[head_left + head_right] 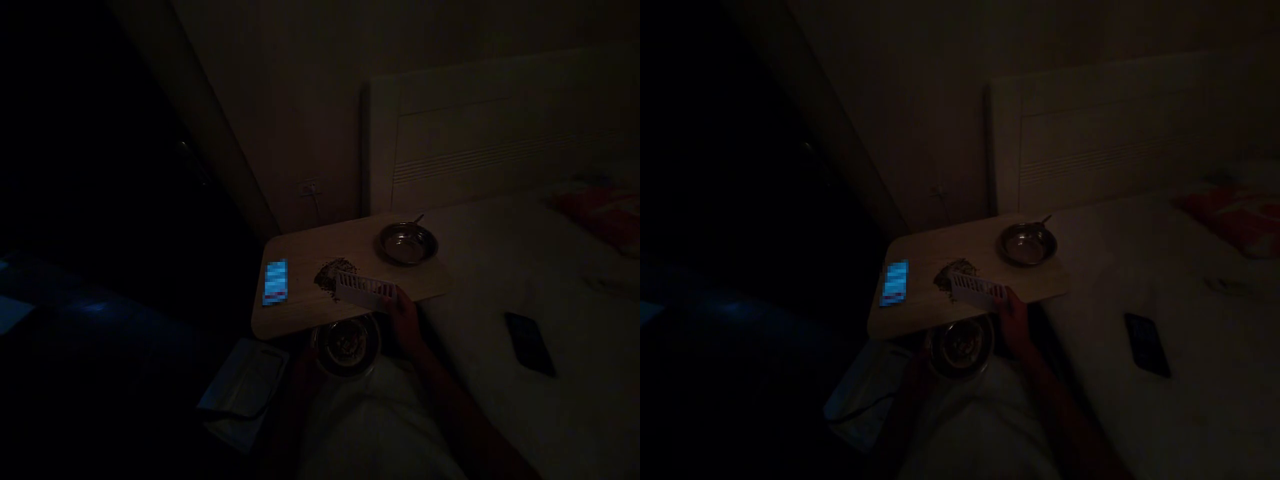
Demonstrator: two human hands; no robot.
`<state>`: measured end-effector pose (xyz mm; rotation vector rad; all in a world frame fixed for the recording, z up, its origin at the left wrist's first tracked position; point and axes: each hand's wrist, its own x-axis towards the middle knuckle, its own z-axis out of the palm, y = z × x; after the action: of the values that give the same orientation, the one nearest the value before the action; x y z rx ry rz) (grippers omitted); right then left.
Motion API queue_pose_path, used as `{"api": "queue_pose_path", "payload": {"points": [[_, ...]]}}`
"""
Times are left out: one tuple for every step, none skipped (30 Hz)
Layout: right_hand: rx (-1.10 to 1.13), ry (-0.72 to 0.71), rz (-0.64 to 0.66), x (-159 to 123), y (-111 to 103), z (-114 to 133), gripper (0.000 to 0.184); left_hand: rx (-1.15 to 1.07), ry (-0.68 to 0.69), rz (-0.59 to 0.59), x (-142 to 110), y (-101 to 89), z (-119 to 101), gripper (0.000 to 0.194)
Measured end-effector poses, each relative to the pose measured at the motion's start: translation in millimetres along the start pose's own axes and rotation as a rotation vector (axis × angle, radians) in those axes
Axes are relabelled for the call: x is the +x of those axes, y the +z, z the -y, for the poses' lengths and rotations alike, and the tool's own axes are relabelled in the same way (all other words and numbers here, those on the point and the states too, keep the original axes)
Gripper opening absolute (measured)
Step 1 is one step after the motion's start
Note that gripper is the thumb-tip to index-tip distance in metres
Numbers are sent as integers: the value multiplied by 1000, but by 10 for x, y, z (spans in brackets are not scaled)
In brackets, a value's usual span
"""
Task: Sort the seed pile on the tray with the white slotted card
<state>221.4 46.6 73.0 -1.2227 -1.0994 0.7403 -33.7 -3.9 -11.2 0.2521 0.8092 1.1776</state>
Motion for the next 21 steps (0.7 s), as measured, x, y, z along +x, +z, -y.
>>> {"api": "queue_pose_path", "payload": {"points": [[-1,-1,0,-1,-4,3,31,-9,11,15,6,-5,0,25],[0,-3,2,-3,-10,5,31,-17,19,32,10,-11,0,28],[3,-5,7,-4,-18,6,31,-24,18,46,15,-20,0,31],[8,-6,11,-4,-26,5,31,-29,14,53,19,-30,1,32],[12,-5,7,-4,-33,2,30,-31,5,51,23,-42,3,33],[16,-3,1,-4,-39,-1,30,-30,2,43,26,-52,7,32],[19,-2,-2,-3,-42,-4,30,-26,6,28,28,-60,11,31],[19,-2,-2,-2,-43,-7,31,-20,16,10,29,-63,15,30],[13,-4,-5,-1,-42,-6,31,-14,32,-4,27,-59,19,29],[6,-10,-7,0,-40,-2,31,-10,47,-8,21,-47,20,29],[-2,-20,2,0,-37,6,31,-9,60,-4,13,-28,20,31],[-11,-33,20,0,-35,18,30,-11,68,7,3,-4,17,32],[-22,-47,41,0,-33,32,30,-12,66,19,-10,21,12,33],[-33,-59,62,-1,-31,48,29,-11,69,27,-23,44,6,33],[-44,-69,85,-3,-29,64,29,-7,73,35,-35,61,-1,33],[-52,-77,106,-4,-27,79,29,-1,77,39,-46,70,-8,33],[-61,-82,120,-6,-26,91,29,4,76,44,-54,72,-14,33],[-70,-85,127,-8,-25,102,28,7,72,48,-59,67,-20,33],[-78,-89,126,-10,-23,111,28,7,68,52,-60,57,-24,33],[-87,-94,122,-12,-23,120,29,3,57,57,-59,47,-29,33],[-99,-99,118,-15,-23,128,29,-3,46,60,-55,39,-32,33]]}}
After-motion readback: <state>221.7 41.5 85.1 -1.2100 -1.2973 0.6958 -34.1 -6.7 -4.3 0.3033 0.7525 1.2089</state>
